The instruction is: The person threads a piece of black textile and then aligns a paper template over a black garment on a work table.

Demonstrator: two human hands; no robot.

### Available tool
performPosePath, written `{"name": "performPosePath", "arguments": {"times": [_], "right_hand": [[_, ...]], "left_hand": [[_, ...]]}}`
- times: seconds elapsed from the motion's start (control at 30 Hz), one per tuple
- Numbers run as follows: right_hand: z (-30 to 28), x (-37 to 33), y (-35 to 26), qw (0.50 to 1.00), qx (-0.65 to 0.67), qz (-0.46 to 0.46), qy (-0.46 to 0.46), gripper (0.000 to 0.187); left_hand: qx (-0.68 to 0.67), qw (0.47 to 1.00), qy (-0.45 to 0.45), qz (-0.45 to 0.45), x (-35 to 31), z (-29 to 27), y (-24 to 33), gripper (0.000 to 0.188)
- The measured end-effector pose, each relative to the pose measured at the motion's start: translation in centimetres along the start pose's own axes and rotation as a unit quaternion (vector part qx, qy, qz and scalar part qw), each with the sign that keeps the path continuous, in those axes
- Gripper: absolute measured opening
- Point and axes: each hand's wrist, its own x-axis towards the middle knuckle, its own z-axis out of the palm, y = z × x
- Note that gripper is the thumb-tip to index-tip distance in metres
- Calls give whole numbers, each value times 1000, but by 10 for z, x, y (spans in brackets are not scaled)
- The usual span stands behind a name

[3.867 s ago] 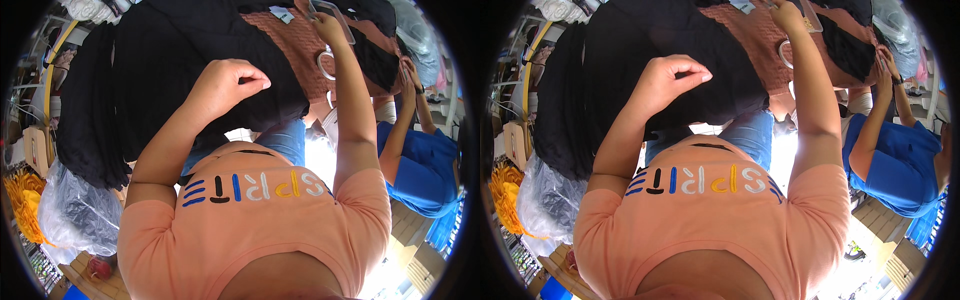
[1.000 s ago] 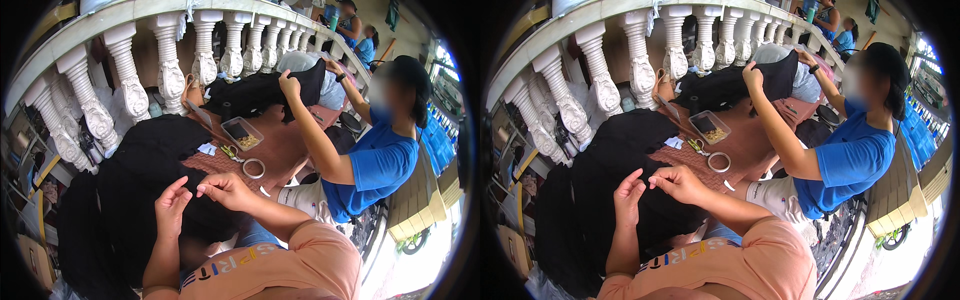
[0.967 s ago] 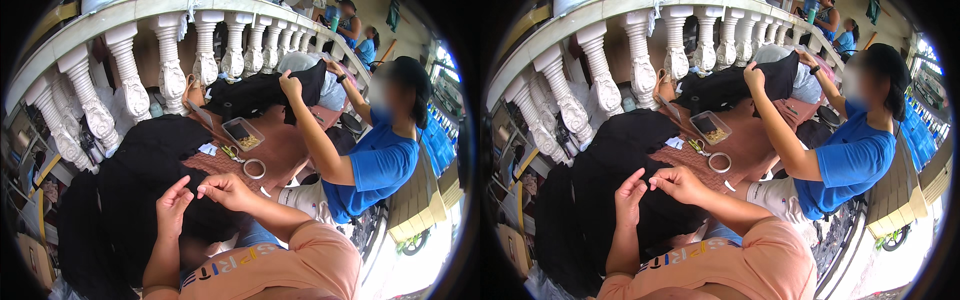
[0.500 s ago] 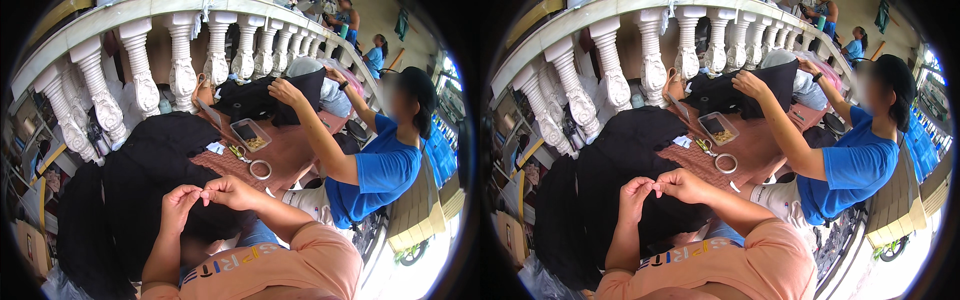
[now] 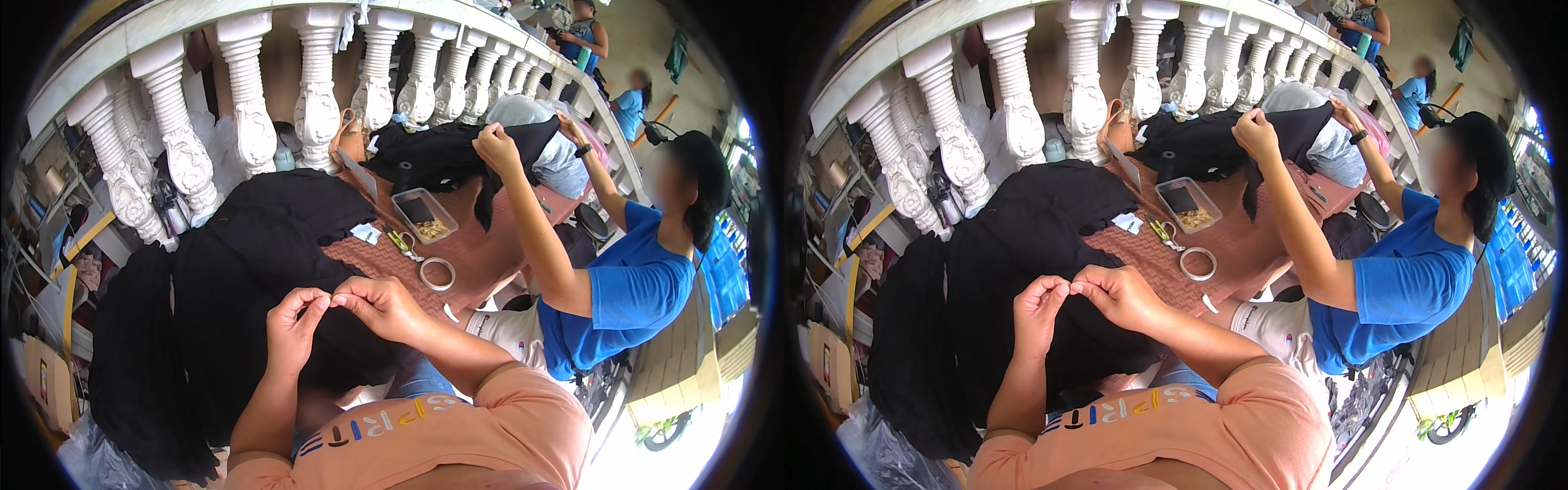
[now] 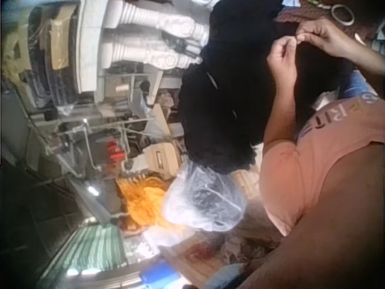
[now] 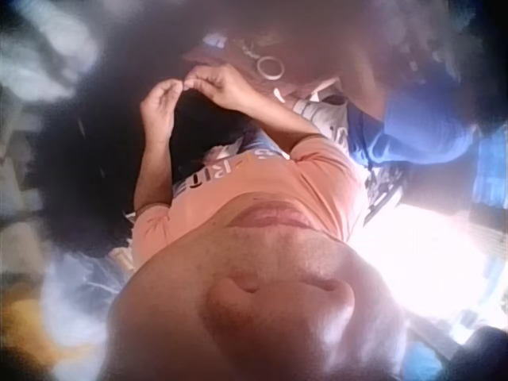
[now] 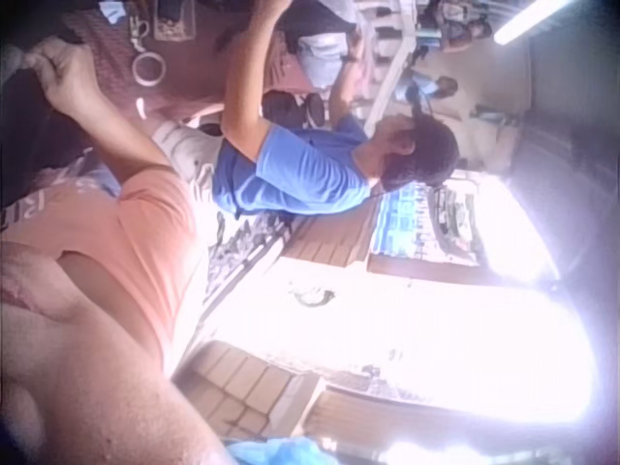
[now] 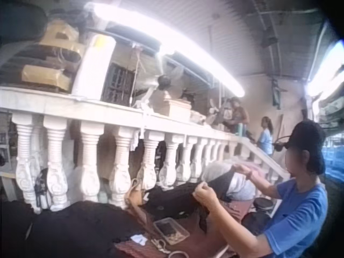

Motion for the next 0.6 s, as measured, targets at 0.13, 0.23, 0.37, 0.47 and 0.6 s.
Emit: {"name": "performPosePath", "arguments": {"times": [0.13, 0.23, 0.37, 0.47, 0.6], "right_hand": [[2, 2, 2, 1000, 3, -13, 8, 11], [3, 2, 4, 1000, 3, -18, 16, 10], [2, 3, 2, 1000, 8, -18, 23, 8], [1, 1, 4, 999, 11, -15, 31, 8], [1, -1, 5, 999, 20, -12, 39, 8]], "left_hand": [[14, 1000, 10, 0, 1, -3, -2, 10], [10, 1000, 19, -1, 1, -4, -2, 10], [22, 999, 25, 0, 1, -4, -1, 11], [39, 999, 26, 3, 1, -2, -2, 11], [59, 998, 28, 2, 0, -3, -3, 11]]}}
